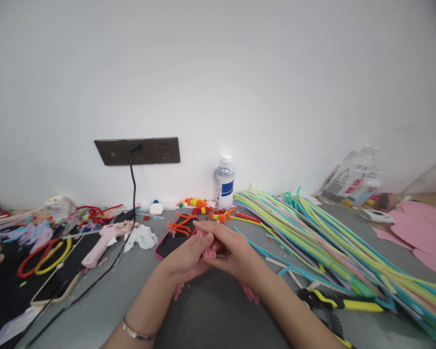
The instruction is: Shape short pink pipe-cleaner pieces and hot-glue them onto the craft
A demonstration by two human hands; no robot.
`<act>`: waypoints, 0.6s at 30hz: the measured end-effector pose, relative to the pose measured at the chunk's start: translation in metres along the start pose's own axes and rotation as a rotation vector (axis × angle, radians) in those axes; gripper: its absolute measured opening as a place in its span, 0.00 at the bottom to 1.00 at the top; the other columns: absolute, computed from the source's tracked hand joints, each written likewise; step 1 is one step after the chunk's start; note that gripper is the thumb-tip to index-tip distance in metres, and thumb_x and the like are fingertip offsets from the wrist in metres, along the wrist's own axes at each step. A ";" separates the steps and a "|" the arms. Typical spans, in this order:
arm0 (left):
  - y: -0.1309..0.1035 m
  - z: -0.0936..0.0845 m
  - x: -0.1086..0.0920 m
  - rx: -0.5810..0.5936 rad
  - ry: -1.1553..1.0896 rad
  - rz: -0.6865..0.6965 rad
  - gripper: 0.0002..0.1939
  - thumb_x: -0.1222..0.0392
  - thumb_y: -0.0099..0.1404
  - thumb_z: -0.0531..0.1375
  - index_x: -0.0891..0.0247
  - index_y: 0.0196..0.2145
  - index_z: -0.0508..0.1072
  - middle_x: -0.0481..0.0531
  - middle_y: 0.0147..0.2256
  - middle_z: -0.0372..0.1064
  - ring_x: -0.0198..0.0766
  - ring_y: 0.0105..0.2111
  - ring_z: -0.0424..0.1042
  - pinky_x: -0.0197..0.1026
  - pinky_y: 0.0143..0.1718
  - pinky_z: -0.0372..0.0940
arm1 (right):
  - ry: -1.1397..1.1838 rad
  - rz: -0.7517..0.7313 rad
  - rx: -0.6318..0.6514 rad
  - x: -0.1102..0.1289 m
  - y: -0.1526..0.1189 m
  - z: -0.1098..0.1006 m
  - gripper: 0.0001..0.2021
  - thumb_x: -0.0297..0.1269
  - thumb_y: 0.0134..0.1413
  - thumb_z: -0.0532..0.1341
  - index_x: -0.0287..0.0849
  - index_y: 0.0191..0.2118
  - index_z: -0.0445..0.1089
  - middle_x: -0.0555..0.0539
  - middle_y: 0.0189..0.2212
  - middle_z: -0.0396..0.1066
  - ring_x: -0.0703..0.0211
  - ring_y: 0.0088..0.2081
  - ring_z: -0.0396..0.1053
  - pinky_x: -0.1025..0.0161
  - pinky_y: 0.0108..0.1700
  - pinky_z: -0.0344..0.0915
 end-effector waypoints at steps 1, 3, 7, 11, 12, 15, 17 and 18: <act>0.000 0.000 0.000 -0.012 0.013 0.005 0.28 0.36 0.50 0.70 0.62 0.22 0.65 0.46 0.24 0.63 0.37 0.30 0.67 0.43 0.40 0.66 | 0.014 0.013 0.006 0.000 0.000 0.000 0.32 0.25 0.53 0.66 0.50 0.64 0.63 0.43 0.57 0.73 0.52 0.56 0.72 0.56 0.57 0.70; -0.001 0.000 -0.001 -0.026 0.032 0.012 0.26 0.37 0.50 0.71 0.61 0.23 0.66 0.47 0.25 0.65 0.38 0.31 0.68 0.44 0.40 0.67 | 0.029 0.020 0.022 -0.001 0.000 0.000 0.33 0.25 0.52 0.67 0.51 0.64 0.63 0.43 0.57 0.73 0.52 0.55 0.73 0.57 0.55 0.71; -0.006 0.008 -0.009 0.002 0.105 0.039 0.20 0.40 0.53 0.70 0.60 0.27 0.74 0.51 0.28 0.73 0.45 0.35 0.74 0.51 0.40 0.68 | 0.027 0.006 0.045 -0.002 0.000 0.000 0.26 0.26 0.54 0.67 0.49 0.58 0.69 0.44 0.51 0.77 0.54 0.49 0.77 0.60 0.50 0.73; -0.011 0.016 -0.019 -0.014 0.201 0.025 0.15 0.53 0.62 0.64 0.61 0.21 0.72 0.51 0.26 0.73 0.46 0.35 0.73 0.54 0.41 0.66 | 0.036 -0.009 0.052 -0.001 -0.001 0.001 0.24 0.27 0.56 0.66 0.50 0.58 0.69 0.45 0.50 0.78 0.54 0.49 0.76 0.60 0.51 0.73; -0.011 0.017 -0.020 -0.023 0.208 0.022 0.14 0.55 0.62 0.63 0.61 0.21 0.72 0.51 0.25 0.73 0.44 0.34 0.73 0.53 0.41 0.66 | 0.032 -0.014 0.056 -0.001 -0.001 0.002 0.25 0.27 0.57 0.65 0.50 0.59 0.68 0.45 0.51 0.77 0.54 0.50 0.76 0.59 0.51 0.72; -0.012 0.015 -0.018 -0.034 0.231 0.004 0.09 0.60 0.60 0.62 0.61 0.22 0.73 0.50 0.24 0.72 0.40 0.30 0.71 0.50 0.36 0.67 | 0.011 -0.017 0.087 0.000 -0.001 0.001 0.29 0.30 0.56 0.67 0.49 0.62 0.64 0.42 0.53 0.74 0.53 0.52 0.74 0.58 0.53 0.71; -0.011 0.012 -0.016 -0.039 0.338 0.022 0.11 0.58 0.61 0.62 0.62 0.22 0.73 0.51 0.22 0.71 0.38 0.27 0.70 0.47 0.31 0.67 | 0.017 -0.013 0.119 0.000 -0.001 0.001 0.34 0.36 0.49 0.73 0.48 0.63 0.64 0.41 0.51 0.76 0.50 0.50 0.75 0.58 0.51 0.72; -0.011 0.010 -0.016 -0.075 0.466 0.090 0.14 0.56 0.62 0.61 0.62 0.21 0.73 0.51 0.21 0.70 0.37 0.25 0.69 0.45 0.28 0.67 | 0.024 -0.019 0.128 0.000 -0.001 0.001 0.37 0.39 0.45 0.75 0.48 0.62 0.65 0.42 0.48 0.77 0.50 0.48 0.76 0.58 0.49 0.72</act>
Point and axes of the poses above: each hand's wrist, its own y-axis towards the middle knuckle, its own z-axis out of the palm, x = y × z, the point moved 3 cm from there along y, towards the middle knuckle
